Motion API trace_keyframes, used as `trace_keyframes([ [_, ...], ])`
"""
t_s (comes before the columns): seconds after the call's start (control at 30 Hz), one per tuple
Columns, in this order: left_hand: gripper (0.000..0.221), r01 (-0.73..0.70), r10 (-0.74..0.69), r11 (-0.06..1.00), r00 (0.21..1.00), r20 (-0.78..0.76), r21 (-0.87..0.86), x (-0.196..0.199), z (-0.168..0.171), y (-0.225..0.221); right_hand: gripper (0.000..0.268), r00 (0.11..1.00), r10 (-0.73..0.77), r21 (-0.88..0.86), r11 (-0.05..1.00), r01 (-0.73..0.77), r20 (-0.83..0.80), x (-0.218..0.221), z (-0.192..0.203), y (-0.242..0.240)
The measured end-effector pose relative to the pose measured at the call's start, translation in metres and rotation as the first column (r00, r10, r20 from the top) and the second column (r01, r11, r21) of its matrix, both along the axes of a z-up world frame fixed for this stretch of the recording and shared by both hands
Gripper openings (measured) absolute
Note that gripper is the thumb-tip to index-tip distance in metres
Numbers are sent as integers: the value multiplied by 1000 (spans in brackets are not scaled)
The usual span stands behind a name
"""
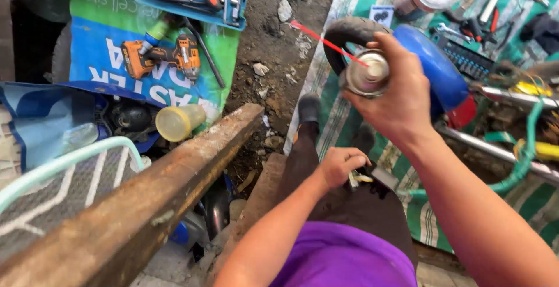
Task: Disassembling, cleaning, and inspecting the internal components of a motorcycle handlebar switch assembly.
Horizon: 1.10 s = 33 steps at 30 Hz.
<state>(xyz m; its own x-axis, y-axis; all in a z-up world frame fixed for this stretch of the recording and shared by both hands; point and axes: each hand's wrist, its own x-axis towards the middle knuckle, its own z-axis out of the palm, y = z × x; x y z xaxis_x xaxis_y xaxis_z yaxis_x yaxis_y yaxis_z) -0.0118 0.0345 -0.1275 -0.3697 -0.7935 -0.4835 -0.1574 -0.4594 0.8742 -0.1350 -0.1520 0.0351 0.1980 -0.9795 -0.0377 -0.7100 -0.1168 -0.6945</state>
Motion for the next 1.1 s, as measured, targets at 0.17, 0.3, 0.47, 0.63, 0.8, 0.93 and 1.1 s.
trace_keyframes([
  [0.17,37,43,-41,990,999,-17,137,-16,-21,0,96,962,257,8,966,-258,89,99,-104,-56],
  [0.3,43,146,-163,978,980,110,151,-37,-22,-6,105,845,525,-32,851,-524,100,191,-173,-73],
  [0.47,45,-44,18,987,987,162,157,2,-36,-35,116,790,613,-41,789,-613,-24,293,-205,-77],
  [0.63,46,-216,178,964,958,226,153,36,-44,-48,106,670,740,30,672,-740,-60,363,-201,-62],
  [0.8,48,-314,271,941,921,278,124,63,-61,-54,111,560,829,-95,558,-824,9,421,-208,-19],
  [0.93,49,-330,287,939,905,314,94,99,-65,-44,102,534,845,-125,529,-840,-14,478,-255,3],
  [1.1,51,-295,258,952,917,303,83,104,-51,-56,77,680,684,-479,518,-709,-265,511,-297,25],
])
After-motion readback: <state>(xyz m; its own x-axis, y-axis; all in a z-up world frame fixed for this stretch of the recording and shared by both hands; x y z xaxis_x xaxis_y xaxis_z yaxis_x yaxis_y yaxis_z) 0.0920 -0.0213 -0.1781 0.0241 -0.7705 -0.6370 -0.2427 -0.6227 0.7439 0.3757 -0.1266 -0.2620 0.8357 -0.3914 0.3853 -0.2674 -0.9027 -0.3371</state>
